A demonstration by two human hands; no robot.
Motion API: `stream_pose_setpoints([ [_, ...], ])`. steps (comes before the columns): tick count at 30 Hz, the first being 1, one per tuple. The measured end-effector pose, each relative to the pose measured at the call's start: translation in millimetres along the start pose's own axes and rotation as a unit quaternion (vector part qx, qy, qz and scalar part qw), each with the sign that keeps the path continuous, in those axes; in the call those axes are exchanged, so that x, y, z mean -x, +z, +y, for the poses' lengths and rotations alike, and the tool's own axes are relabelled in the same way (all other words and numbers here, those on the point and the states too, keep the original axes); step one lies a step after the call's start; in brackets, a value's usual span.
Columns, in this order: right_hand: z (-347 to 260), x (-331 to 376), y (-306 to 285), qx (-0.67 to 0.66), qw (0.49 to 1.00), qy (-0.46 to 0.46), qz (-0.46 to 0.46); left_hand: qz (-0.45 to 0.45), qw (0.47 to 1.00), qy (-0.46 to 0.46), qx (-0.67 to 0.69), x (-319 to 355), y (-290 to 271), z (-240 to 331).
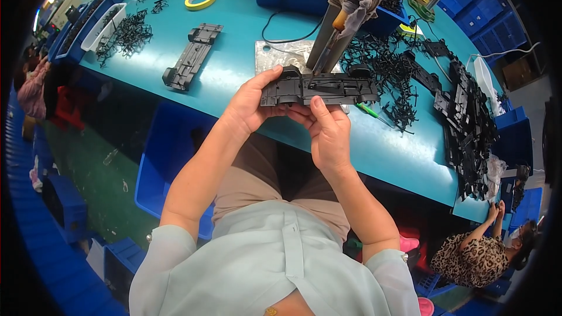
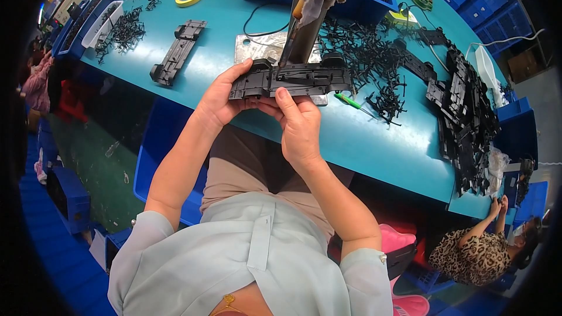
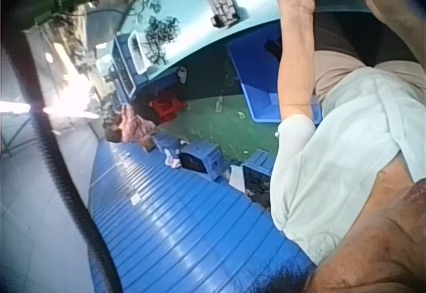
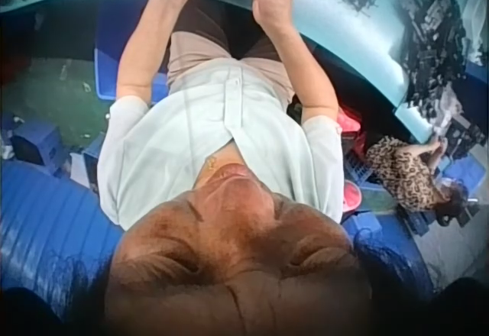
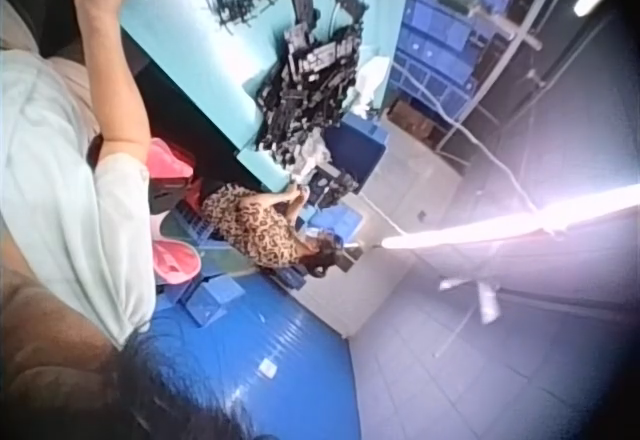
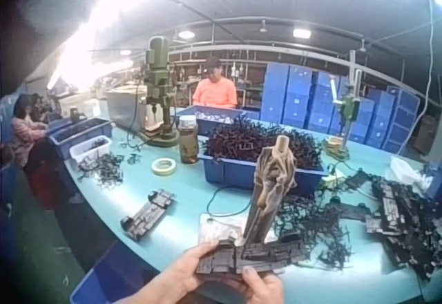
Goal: Assembling plastic components onto a toy car chassis at a factory workbench.
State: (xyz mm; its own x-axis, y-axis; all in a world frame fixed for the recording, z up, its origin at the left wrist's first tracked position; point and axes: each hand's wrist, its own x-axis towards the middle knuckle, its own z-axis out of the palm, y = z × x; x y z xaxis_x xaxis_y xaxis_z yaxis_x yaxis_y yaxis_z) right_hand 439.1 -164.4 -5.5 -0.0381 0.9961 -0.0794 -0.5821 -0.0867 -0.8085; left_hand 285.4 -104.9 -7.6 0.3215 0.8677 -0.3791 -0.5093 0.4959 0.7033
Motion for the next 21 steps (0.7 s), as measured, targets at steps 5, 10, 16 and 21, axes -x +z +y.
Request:
stream_pose_setpoints([
  [5,-0.6,-0.2,1.8,-0.002,1.0,-0.007,-0.003,-0.003,1.0,-0.005,0.001,-1.1,-2.3,1.1],
  [10,-3.1,0.4,4.6,-0.001,1.0,-0.006,-0.003,-0.002,1.0,-0.008,-0.001,-1.1,-1.6,1.4],
  [16,-2.3,-0.3,2.8,0.003,1.0,-0.005,0.006,0.017,1.0,-0.013,-0.01,-1.5,-0.4,1.6],
  [21,-2.5,-0.2,3.9,0.007,1.0,-0.006,0.005,0.03,0.999,-0.014,-0.013,0.8,1.8,2.4],
])
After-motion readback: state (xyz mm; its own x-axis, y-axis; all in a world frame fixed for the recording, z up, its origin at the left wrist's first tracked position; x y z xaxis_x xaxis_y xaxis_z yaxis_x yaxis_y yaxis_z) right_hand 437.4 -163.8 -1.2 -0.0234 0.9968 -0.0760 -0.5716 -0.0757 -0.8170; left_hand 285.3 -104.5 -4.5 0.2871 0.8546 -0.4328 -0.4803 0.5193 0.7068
